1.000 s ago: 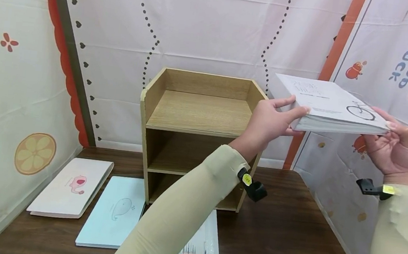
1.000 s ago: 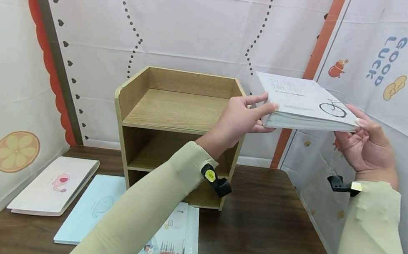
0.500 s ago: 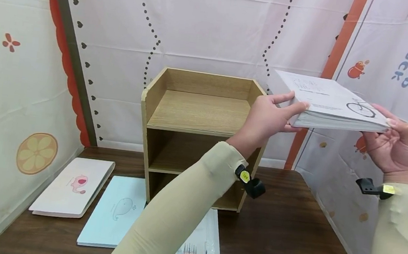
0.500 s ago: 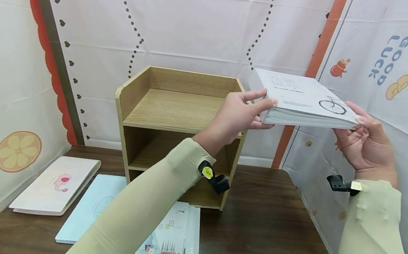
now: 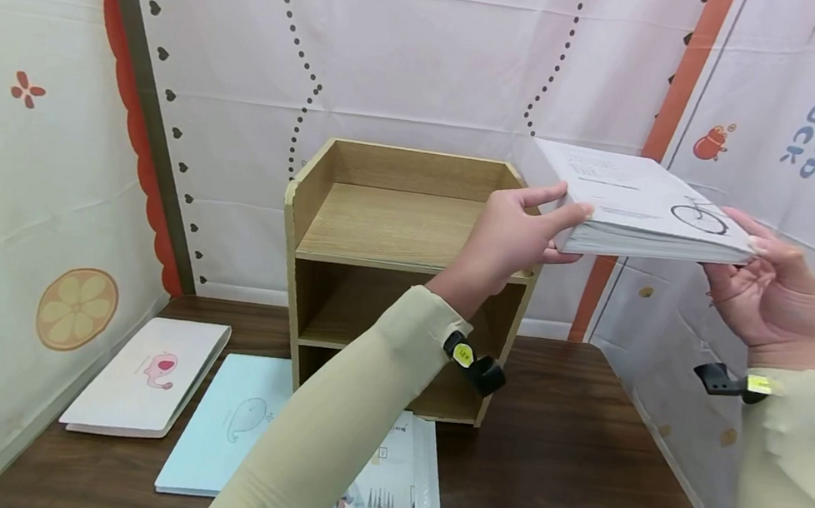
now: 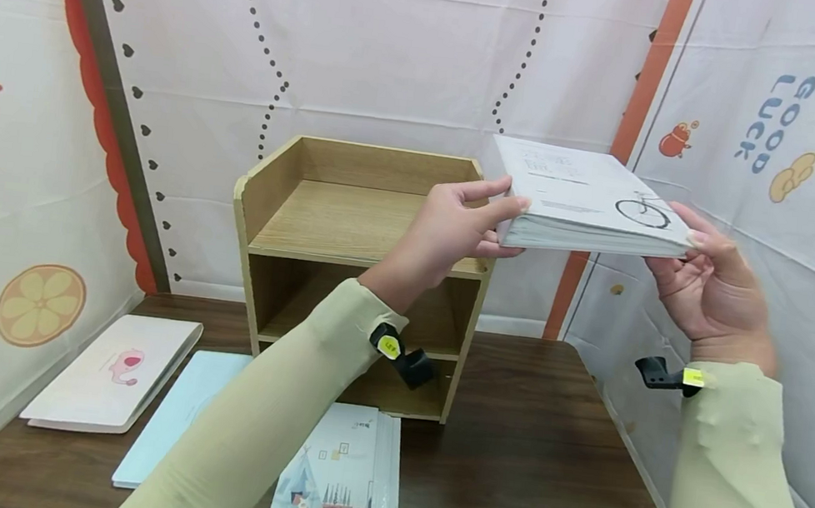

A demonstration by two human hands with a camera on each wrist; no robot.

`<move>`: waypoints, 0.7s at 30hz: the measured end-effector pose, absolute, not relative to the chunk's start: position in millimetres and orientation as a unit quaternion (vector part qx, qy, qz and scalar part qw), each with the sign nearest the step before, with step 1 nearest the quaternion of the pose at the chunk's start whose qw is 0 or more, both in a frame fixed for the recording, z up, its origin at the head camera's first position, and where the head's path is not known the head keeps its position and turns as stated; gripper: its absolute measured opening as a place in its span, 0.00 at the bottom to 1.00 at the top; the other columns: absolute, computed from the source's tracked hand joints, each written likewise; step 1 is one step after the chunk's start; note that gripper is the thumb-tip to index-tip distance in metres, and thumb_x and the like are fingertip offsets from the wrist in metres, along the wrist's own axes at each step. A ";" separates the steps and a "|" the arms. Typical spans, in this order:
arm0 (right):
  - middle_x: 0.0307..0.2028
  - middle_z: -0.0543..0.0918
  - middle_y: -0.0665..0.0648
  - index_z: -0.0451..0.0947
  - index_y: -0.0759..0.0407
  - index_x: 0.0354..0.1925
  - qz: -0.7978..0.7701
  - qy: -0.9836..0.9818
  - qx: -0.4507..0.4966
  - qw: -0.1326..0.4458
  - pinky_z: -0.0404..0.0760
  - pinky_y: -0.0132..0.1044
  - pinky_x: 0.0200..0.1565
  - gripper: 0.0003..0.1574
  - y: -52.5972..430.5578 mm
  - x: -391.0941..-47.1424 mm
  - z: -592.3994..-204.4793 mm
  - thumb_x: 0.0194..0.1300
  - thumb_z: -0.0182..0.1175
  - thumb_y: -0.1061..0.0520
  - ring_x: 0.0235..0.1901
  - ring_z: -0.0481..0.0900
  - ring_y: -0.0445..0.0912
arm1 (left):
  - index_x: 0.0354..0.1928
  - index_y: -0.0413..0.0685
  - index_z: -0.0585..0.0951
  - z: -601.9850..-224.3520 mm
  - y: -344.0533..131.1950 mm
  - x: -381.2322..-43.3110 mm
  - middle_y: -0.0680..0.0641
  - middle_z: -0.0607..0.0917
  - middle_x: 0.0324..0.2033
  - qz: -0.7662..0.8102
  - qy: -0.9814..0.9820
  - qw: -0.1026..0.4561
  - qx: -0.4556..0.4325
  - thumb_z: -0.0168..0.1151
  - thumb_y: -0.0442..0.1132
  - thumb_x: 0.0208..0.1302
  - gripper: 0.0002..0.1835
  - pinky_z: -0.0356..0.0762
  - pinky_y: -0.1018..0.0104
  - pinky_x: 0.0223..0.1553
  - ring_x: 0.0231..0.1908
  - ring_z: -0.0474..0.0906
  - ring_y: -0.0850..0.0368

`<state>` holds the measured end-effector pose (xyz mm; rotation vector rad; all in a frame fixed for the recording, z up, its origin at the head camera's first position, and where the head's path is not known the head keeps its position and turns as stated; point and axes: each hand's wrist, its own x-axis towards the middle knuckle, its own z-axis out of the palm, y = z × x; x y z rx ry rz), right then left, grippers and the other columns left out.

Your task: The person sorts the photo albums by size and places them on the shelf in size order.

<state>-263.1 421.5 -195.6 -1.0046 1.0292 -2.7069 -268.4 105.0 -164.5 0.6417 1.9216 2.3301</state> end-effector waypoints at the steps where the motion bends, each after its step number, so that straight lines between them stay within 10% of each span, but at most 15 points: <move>1: 0.72 0.70 0.69 0.55 0.68 0.77 -0.884 0.329 -0.328 0.047 0.82 0.49 0.58 0.34 419.9 -263.2 -195.5 0.76 0.40 0.69 0.61 0.81 0.62 | 0.66 0.50 0.80 -164.6 102.9 -268.0 0.49 0.87 0.44 0.757 0.619 0.029 0.209 0.75 0.41 0.63 0.29 0.91 0.61 0.34 0.32 0.88 0.57; 21: 0.75 0.66 0.68 0.55 0.64 0.79 -0.906 0.252 -0.324 0.109 0.79 0.54 0.62 0.35 395.9 -263.3 -196.7 0.77 0.36 0.68 0.66 0.76 0.65 | 0.68 0.48 0.78 -164.3 74.0 -265.3 0.45 0.89 0.42 0.763 0.604 0.039 0.226 0.73 0.40 0.65 0.29 0.91 0.59 0.39 0.32 0.88 0.55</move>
